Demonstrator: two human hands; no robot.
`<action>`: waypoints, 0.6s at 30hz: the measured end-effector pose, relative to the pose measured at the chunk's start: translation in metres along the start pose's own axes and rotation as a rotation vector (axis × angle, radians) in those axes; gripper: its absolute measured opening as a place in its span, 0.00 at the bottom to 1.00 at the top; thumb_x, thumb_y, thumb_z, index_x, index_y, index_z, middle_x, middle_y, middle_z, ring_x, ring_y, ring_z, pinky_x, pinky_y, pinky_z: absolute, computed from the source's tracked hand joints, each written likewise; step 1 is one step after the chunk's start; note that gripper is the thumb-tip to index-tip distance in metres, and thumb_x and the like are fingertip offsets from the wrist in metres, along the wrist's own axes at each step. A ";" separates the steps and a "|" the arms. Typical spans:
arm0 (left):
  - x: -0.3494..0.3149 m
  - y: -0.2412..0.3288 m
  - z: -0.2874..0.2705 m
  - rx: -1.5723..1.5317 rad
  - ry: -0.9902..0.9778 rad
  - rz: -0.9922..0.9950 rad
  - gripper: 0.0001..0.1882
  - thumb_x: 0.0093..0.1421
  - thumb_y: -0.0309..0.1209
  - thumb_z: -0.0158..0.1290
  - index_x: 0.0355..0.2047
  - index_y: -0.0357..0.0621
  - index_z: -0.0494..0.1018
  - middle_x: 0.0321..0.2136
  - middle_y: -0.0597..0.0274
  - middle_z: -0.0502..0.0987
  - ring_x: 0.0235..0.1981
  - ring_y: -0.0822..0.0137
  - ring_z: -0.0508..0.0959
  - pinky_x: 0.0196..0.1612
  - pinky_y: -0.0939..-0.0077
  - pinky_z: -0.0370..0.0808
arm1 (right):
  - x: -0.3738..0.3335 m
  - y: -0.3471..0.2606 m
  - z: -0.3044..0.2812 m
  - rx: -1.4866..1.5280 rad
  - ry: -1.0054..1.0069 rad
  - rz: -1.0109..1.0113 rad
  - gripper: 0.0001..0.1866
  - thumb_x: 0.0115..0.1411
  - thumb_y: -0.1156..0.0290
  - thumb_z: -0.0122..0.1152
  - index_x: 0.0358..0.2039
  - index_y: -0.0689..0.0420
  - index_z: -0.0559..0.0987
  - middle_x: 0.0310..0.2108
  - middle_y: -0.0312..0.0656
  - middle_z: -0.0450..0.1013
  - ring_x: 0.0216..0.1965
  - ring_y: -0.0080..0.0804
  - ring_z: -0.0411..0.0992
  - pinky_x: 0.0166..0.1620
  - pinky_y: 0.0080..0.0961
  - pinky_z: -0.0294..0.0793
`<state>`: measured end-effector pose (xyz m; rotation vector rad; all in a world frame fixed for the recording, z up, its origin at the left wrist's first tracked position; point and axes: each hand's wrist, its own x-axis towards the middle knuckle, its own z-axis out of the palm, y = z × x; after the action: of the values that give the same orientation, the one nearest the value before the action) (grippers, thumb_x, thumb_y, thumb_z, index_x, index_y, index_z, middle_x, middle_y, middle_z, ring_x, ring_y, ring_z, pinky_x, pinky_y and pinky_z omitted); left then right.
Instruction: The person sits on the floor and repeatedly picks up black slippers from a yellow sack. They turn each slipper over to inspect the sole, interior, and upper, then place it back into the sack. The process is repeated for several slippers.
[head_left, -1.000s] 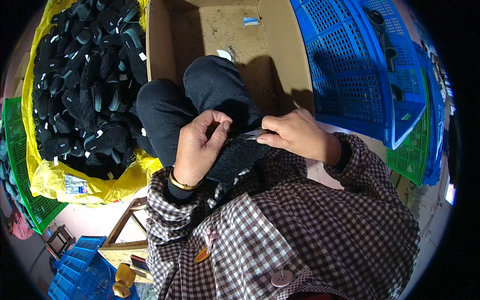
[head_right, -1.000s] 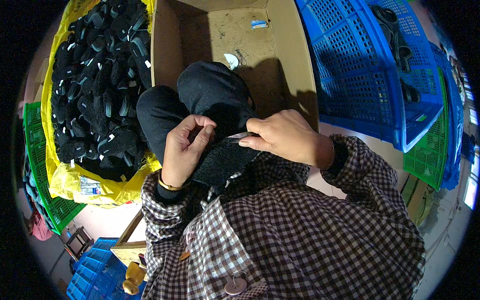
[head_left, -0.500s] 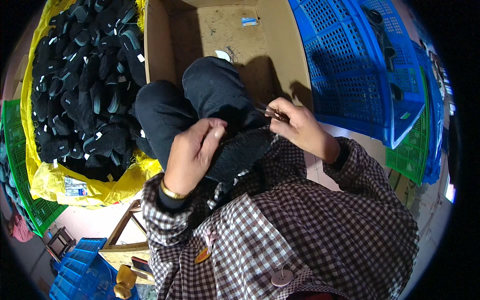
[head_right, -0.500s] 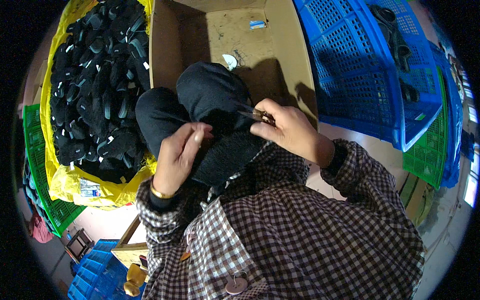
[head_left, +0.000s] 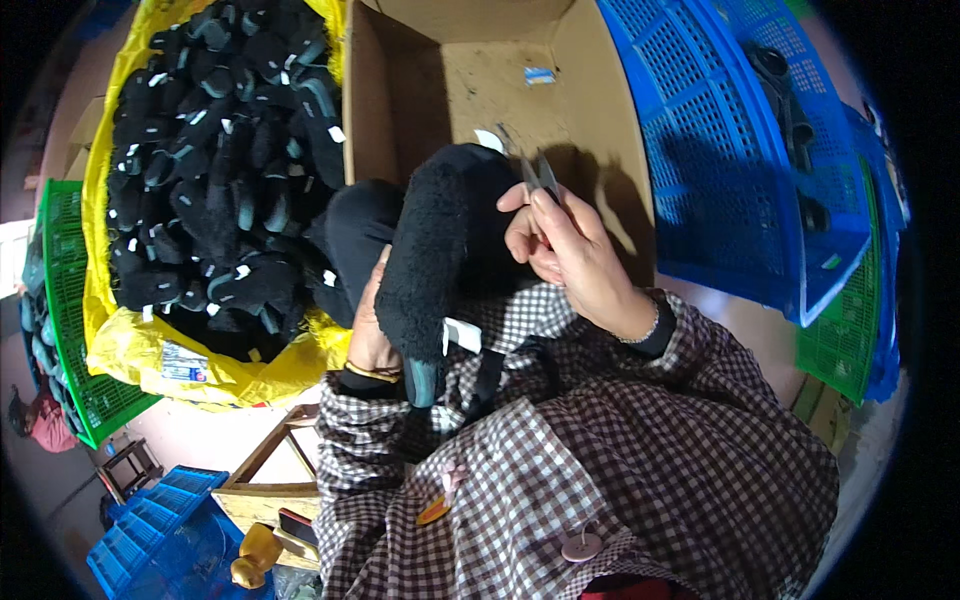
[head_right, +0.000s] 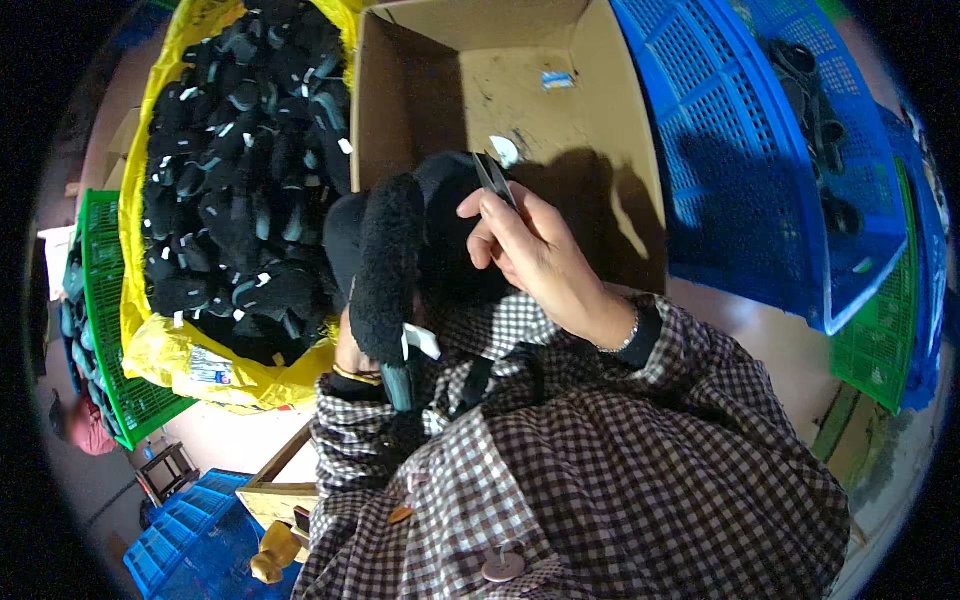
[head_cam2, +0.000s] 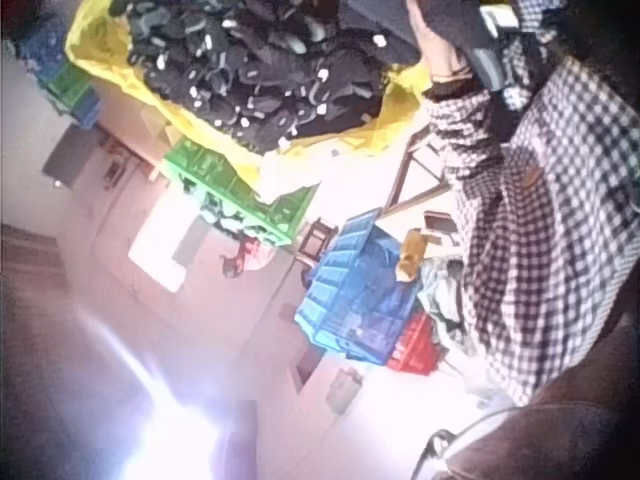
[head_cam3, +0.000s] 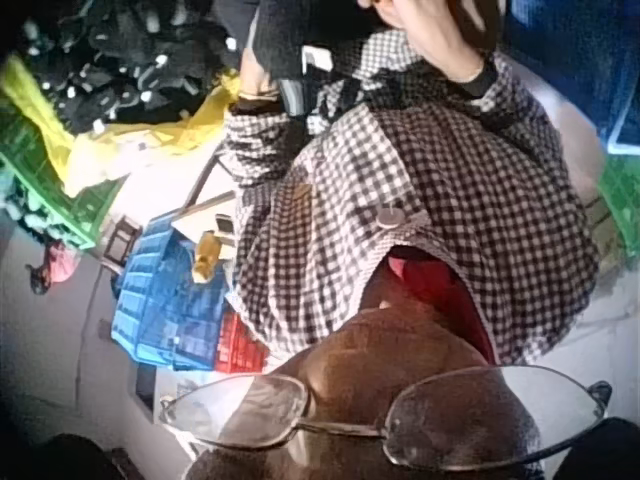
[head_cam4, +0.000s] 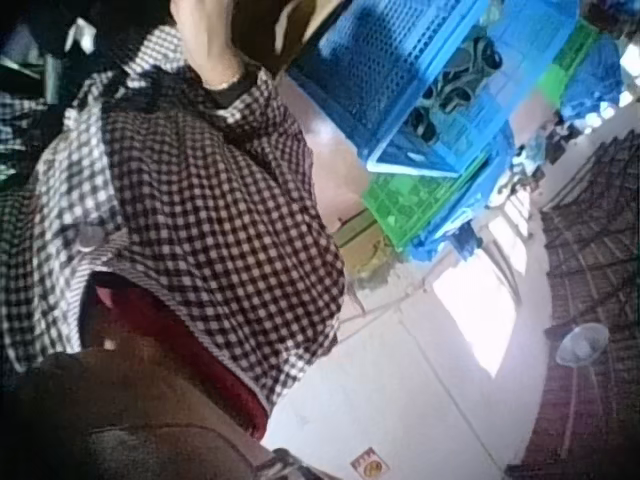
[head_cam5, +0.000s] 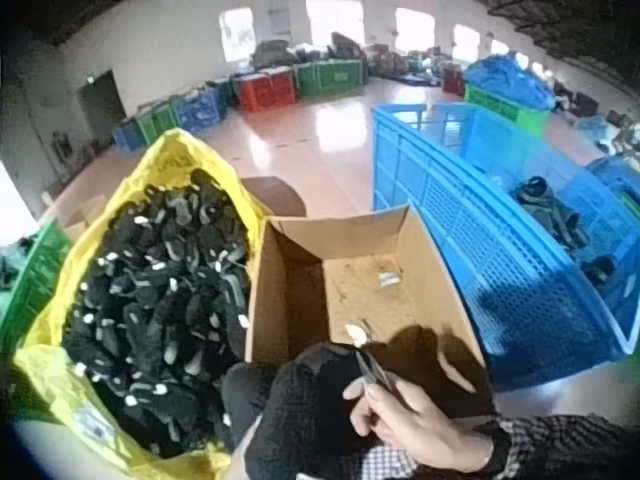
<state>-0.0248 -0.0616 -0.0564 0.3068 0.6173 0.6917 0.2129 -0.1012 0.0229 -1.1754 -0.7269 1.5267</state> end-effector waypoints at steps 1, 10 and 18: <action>-0.001 -0.003 -0.014 -0.121 -0.010 -0.029 0.24 0.66 0.37 0.47 0.59 0.44 0.60 0.52 0.57 0.71 0.50 0.63 0.74 0.52 0.72 0.73 | 0.005 -0.001 0.011 -0.146 0.003 -0.074 0.14 0.70 0.59 0.43 0.41 0.56 0.71 0.22 0.31 0.66 0.20 0.13 0.59 0.23 0.11 0.57; 0.002 -0.012 0.001 -0.040 -0.027 0.007 0.26 0.67 0.33 0.44 0.63 0.44 0.55 0.56 0.55 0.66 0.54 0.63 0.71 0.57 0.72 0.70 | 0.016 -0.003 0.036 -0.702 0.002 -0.544 0.26 0.48 0.58 0.73 0.36 0.59 0.68 0.21 0.35 0.70 0.22 0.20 0.70 0.26 0.17 0.71; 0.010 -0.013 0.004 -0.129 -0.319 -0.198 0.30 0.62 0.46 0.45 0.53 0.31 0.61 0.25 0.56 0.71 0.19 0.62 0.72 0.21 0.72 0.70 | 0.029 -0.013 -0.001 -0.593 0.278 -0.465 0.10 0.62 0.67 0.57 0.32 0.62 0.71 0.20 0.38 0.72 0.22 0.20 0.73 0.24 0.18 0.71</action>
<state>-0.0091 -0.0646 -0.0635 0.2261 0.2923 0.4762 0.2183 -0.0700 0.0252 -1.4792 -1.2075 0.7556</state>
